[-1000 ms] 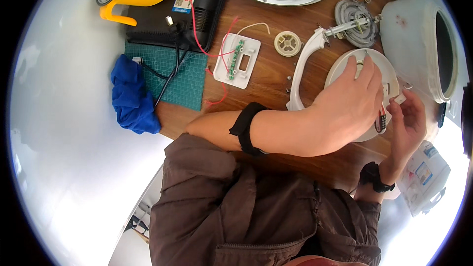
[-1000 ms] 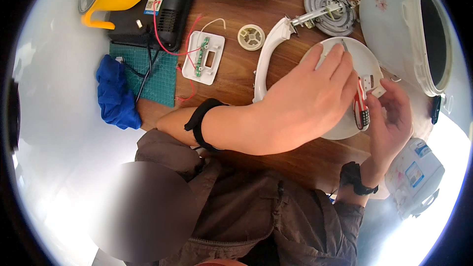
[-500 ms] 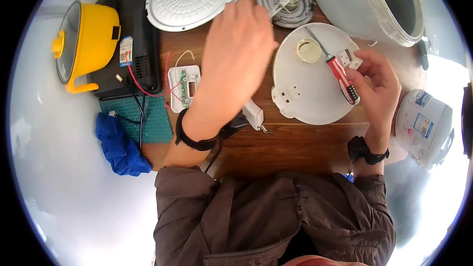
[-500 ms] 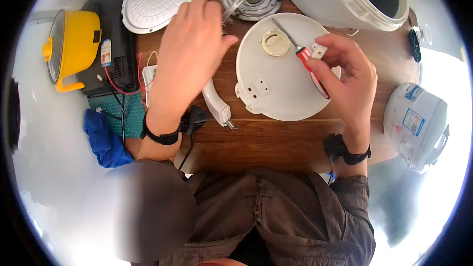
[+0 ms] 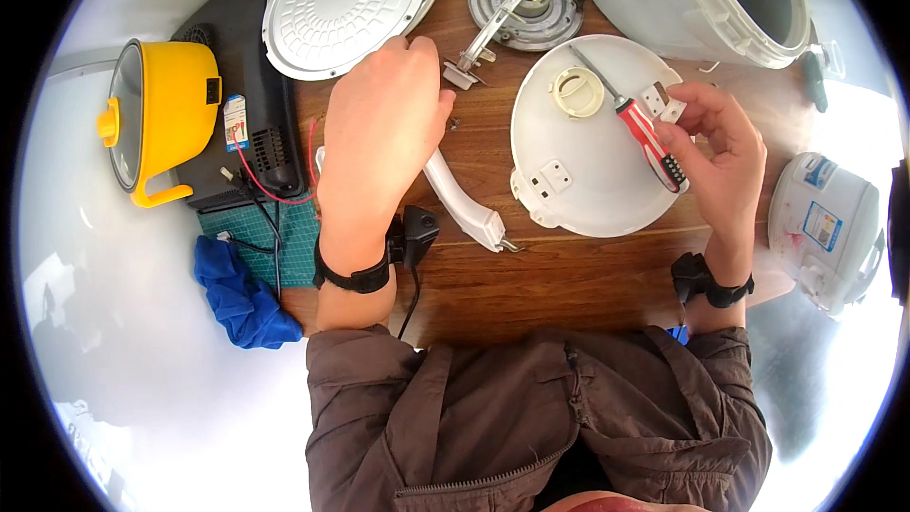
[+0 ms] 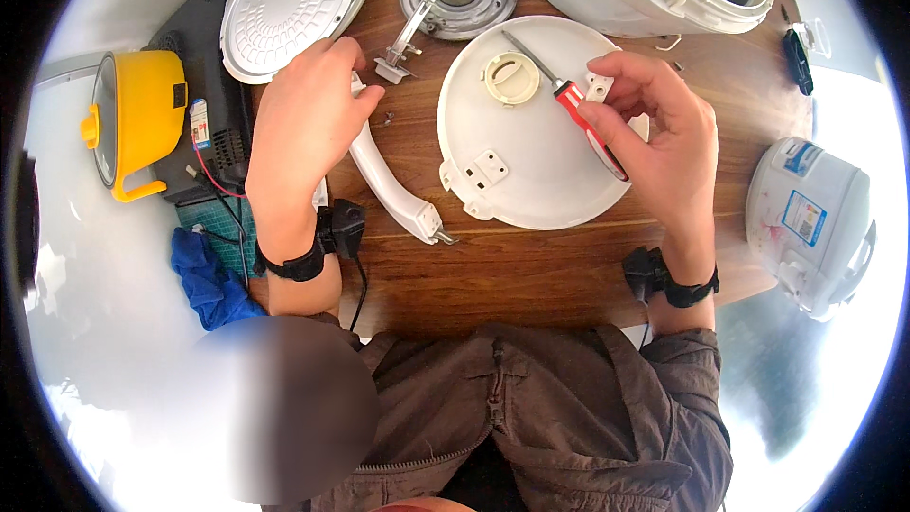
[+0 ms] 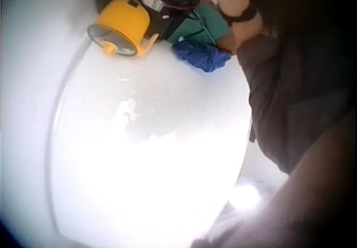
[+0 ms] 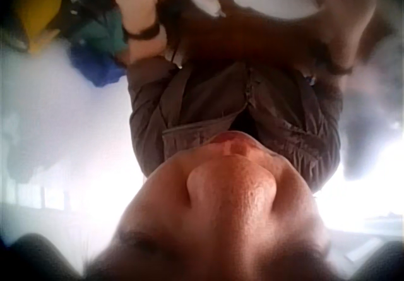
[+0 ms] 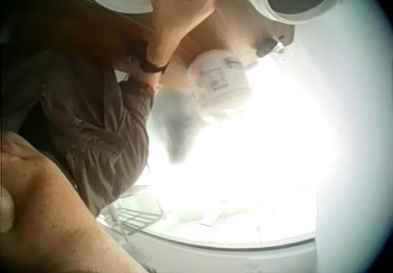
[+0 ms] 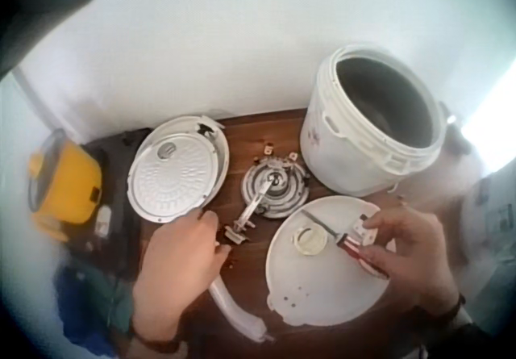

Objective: The person assembles a rice cooker by inserting the heating element into the base, connecting the control panel, and fitting the inner pot. The person handles the heating element, control panel, and inner pot sequentially.

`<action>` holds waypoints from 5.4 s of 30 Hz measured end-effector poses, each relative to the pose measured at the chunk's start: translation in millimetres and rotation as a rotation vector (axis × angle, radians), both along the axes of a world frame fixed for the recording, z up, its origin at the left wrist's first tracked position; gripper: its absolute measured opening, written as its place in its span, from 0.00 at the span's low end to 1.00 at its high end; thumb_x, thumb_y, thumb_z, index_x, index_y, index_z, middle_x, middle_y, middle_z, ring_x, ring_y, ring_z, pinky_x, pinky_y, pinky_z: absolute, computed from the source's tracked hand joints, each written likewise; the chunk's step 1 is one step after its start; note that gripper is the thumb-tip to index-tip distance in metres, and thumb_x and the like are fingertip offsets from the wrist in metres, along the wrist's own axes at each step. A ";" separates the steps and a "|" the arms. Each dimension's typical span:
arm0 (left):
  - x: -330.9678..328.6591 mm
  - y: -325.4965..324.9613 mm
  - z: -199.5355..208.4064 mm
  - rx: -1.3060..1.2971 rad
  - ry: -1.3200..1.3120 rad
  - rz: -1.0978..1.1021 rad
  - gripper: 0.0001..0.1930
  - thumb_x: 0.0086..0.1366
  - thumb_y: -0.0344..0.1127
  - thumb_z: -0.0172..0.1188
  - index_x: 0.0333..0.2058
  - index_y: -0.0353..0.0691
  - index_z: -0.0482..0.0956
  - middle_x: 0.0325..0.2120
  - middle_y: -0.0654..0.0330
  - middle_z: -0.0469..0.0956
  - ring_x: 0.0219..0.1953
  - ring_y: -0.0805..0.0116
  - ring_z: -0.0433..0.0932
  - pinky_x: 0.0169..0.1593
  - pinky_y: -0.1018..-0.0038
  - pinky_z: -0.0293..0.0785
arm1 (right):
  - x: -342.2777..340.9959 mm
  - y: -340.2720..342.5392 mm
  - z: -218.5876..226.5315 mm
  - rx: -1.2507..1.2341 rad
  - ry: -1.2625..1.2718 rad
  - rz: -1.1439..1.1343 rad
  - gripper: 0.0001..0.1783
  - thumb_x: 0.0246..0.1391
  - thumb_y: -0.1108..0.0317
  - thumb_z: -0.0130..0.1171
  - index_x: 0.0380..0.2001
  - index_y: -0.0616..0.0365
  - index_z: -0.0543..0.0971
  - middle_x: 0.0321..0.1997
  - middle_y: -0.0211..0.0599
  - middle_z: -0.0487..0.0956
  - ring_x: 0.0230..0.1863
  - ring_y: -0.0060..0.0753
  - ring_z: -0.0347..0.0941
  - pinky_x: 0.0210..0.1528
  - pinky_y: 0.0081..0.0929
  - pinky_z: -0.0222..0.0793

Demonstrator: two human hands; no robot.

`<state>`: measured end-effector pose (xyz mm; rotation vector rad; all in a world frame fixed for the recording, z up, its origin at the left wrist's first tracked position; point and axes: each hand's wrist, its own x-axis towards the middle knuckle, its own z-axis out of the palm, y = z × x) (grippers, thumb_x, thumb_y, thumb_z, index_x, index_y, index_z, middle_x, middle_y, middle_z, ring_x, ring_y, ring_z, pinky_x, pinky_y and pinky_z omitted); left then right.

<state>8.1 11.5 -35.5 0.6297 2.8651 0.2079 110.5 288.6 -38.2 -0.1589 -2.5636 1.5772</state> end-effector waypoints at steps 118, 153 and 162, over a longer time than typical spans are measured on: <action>-19.9 5.0 -9.4 0.961 -0.522 0.037 0.13 0.58 0.18 0.63 0.41 0.33 0.73 0.34 0.58 0.81 0.37 0.69 0.84 0.42 0.77 0.78 | 1.0 0.4 -3.2 -0.154 -0.036 0.083 0.19 0.51 0.79 0.67 0.47 0.60 0.79 0.31 0.27 0.81 0.33 0.16 0.76 0.39 0.17 0.73; -18.1 8.6 -7.7 0.726 -0.485 0.000 0.20 0.59 0.23 0.61 0.51 0.38 0.75 0.33 0.59 0.81 0.37 0.68 0.80 0.45 0.72 0.77 | 2.9 -3.4 -6.2 -0.308 -0.176 0.117 0.16 0.52 0.75 0.69 0.45 0.60 0.80 0.32 0.32 0.85 0.32 0.17 0.80 0.35 0.16 0.75; -16.3 14.2 -3.9 0.731 -0.419 -0.027 0.16 0.62 0.26 0.63 0.50 0.36 0.76 0.33 0.59 0.81 0.37 0.69 0.80 0.45 0.73 0.77 | 3.4 2.9 -4.2 -0.237 -0.157 0.123 0.17 0.51 0.73 0.70 0.45 0.59 0.80 0.31 0.31 0.84 0.31 0.18 0.79 0.35 0.17 0.75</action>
